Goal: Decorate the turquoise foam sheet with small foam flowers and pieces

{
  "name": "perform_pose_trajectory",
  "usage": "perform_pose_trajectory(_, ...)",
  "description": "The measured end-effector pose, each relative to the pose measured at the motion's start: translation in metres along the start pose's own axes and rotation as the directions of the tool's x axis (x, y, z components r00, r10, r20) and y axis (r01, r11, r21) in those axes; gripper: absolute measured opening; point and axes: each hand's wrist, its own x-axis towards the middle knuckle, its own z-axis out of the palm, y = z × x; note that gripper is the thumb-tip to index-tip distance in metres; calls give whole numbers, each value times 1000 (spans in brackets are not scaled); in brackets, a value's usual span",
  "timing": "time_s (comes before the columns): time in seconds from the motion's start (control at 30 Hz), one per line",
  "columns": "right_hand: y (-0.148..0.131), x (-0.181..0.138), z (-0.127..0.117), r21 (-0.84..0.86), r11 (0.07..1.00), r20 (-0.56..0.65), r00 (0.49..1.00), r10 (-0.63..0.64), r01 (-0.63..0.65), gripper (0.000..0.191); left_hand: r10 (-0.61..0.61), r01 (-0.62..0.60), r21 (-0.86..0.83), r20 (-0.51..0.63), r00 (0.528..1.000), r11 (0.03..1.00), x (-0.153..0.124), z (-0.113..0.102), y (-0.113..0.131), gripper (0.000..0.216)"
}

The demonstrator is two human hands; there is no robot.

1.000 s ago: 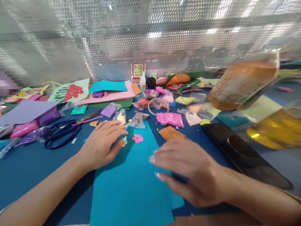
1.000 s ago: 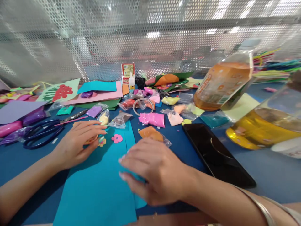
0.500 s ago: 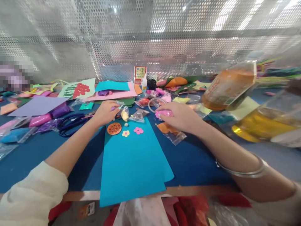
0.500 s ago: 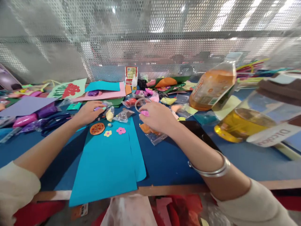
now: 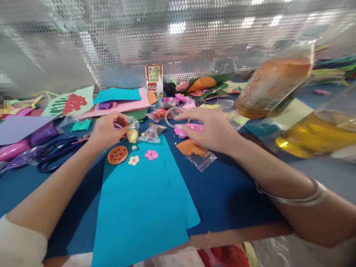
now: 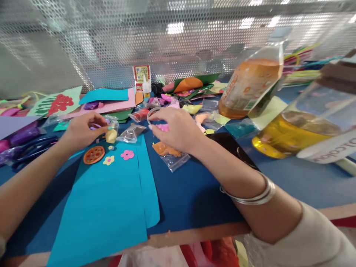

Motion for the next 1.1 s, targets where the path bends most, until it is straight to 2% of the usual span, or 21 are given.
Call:
perform_pose_trajectory(0.1,-13,-7,7,172,985,62,998,-10,0,27,97,-102,-12,-220,971,995,-6,-5,23,18)
perform_pose_trajectory(0.17,-23,-11,12,290,955,128,991,26,-62,44,145,-176,-75,-313,939,982,-15,-7,44,24)
perform_pose_trajectory(0.23,-34,-13,17,353,927,136,987,85,-129,60,118,-190,-213,-310,943,958,-27,-5,66,25)
perform_pose_trajectory(0.27,-39,-14,19,380,914,129,987,101,-143,63,118,-197,-239,-309,944,951,-33,-3,76,24)
perform_pose_trajectory(0.37,-46,-14,21,525,832,180,979,98,-180,40,113,-210,-311,-302,946,927,-50,3,95,24)
perform_pose_trajectory(0.47,-44,-14,21,659,683,333,936,111,-315,24,75,-156,-368,-225,971,917,-58,6,94,21)
perform_pose_trajectory(0.53,-41,-15,20,673,619,442,891,101,-405,24,64,-98,-432,-92,994,897,-59,5,85,15)
perform_pose_trajectory(0.6,-37,-16,18,657,618,513,857,54,-433,25,74,-49,-437,39,996,898,-58,4,73,11)
perform_pose_trajectory(0.7,-34,-17,14,638,662,512,859,15,-392,20,159,-94,-353,160,974,931,-57,2,62,7)
perform_pose_trajectory(0.77,-32,-17,11,632,674,498,867,25,-382,15,228,-169,-335,144,963,927,-58,1,60,8)
perform_pose_trajectory(0.87,-27,-17,8,638,651,503,863,53,-411,15,264,-229,-313,73,962,922,-60,1,63,10)
perform_pose_trajectory(1.0,-25,-16,10,630,646,527,848,52,-431,24,274,-245,-278,72,959,929,-63,6,65,13)
perform_pose_trajectory(1.1,-26,-16,13,634,683,473,880,29,-364,28,249,-219,-327,51,967,919,-66,11,65,11)
